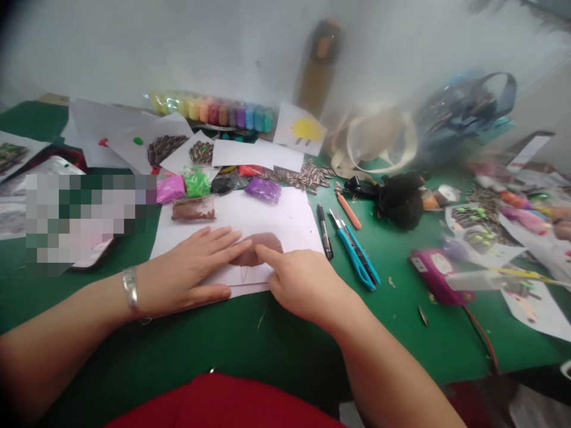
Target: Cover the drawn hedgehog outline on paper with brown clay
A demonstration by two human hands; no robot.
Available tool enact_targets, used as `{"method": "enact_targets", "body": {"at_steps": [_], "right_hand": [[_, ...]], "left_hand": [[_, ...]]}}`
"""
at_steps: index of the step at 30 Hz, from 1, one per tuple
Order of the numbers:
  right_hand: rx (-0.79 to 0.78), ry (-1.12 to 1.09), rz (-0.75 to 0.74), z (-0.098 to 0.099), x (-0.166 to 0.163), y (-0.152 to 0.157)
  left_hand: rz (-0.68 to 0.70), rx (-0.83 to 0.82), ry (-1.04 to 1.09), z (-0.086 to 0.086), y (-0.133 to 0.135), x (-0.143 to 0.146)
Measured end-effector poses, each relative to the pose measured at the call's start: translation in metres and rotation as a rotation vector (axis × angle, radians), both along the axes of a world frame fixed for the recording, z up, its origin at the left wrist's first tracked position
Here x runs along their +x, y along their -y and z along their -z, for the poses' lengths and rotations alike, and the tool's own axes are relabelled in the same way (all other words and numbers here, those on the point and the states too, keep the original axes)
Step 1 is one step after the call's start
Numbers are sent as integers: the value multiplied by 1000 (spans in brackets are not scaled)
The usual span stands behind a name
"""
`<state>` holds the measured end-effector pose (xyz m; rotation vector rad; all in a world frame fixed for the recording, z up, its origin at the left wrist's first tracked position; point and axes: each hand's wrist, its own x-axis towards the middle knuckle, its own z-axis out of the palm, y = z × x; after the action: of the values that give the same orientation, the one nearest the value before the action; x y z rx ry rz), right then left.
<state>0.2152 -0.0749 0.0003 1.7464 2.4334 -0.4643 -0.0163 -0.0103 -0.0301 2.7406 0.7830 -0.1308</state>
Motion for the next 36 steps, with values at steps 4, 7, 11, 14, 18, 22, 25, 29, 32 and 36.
{"method": "enact_targets", "body": {"at_steps": [4, 7, 11, 14, 18, 22, 25, 29, 32, 36], "right_hand": [[-21, 12, -10, 0, -2, -1], [-24, 1, -5, 0, -3, -3], [-9, -14, -1, 1, -6, -5], [-4, -51, -7, 1, -4, -6], [-4, -269, 88, -2, 9, -7], [27, -385, 224, -2, 24, -11], [1, -410, 158, -1, 30, -15], [-61, -416, 83, -2, 29, -17], [-52, -419, 88, 1, 27, -17], [-45, -420, 73, 7, 25, -21]], "left_hand": [[-15, -21, -32, -1, 1, 1], [-21, -20, -23, 0, 1, 0], [-12, -14, 1, 2, 0, -1], [-7, -5, -4, 3, 0, -2], [-1, 8, 8, 3, -1, -6], [-20, 13, 25, 0, -2, -12], [-39, 5, 18, -3, -3, -15], [-27, 13, 1, -6, -3, -17], [-15, 44, 32, -11, -1, -18], [19, 73, 134, -14, 3, -13]]}}
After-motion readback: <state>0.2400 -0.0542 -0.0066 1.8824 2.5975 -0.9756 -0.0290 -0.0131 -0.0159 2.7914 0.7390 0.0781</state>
